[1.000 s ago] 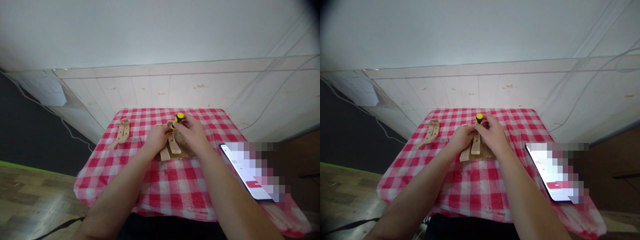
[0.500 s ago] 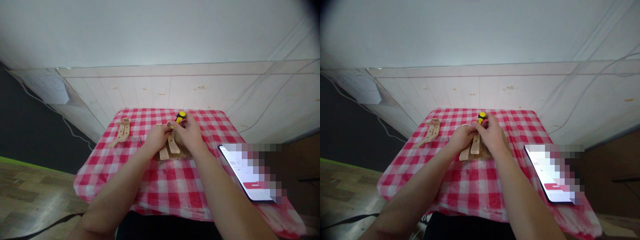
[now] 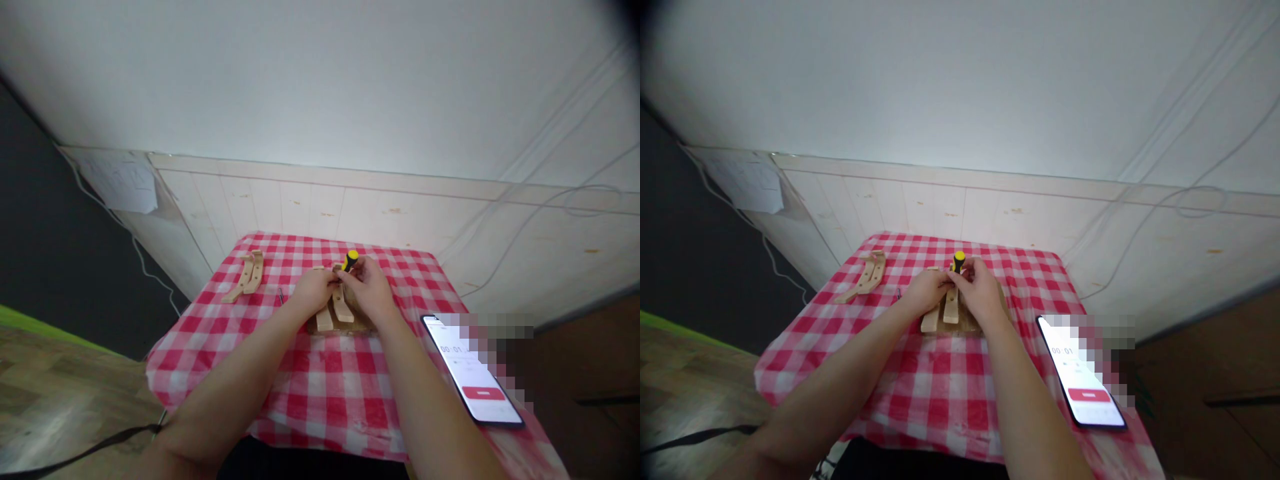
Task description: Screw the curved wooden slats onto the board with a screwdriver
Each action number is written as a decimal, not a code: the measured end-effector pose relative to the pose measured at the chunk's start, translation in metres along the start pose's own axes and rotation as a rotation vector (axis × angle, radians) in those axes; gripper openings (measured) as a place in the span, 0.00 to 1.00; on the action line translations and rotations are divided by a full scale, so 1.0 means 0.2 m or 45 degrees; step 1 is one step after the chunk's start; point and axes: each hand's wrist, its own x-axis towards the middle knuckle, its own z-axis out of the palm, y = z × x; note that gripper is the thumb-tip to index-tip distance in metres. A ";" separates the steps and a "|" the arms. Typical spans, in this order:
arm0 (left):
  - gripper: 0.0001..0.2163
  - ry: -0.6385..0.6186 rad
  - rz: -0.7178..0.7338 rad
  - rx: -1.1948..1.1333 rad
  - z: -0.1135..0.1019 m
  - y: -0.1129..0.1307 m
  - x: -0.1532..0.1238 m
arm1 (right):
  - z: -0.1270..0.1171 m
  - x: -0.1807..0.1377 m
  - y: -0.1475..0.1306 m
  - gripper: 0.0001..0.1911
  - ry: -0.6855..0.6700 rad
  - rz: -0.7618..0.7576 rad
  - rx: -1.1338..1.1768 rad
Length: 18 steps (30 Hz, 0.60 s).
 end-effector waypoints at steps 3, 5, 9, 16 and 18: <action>0.14 0.012 -0.020 0.050 0.00 0.00 0.00 | 0.03 -0.01 -0.01 0.19 0.138 0.031 -0.011; 0.14 0.001 -0.010 0.046 0.00 0.00 0.00 | 0.04 -0.02 -0.02 0.19 0.179 0.036 0.000; 0.13 -0.016 -0.002 0.004 0.00 -0.01 0.00 | 0.02 -0.02 -0.02 0.18 0.122 0.015 -0.001; 0.14 -0.018 -0.013 0.015 0.00 -0.01 0.00 | 0.02 -0.02 -0.03 0.17 0.122 0.047 -0.109; 0.14 -0.031 -0.037 0.024 0.00 0.00 0.00 | 0.03 -0.02 -0.05 0.18 0.213 0.072 -0.162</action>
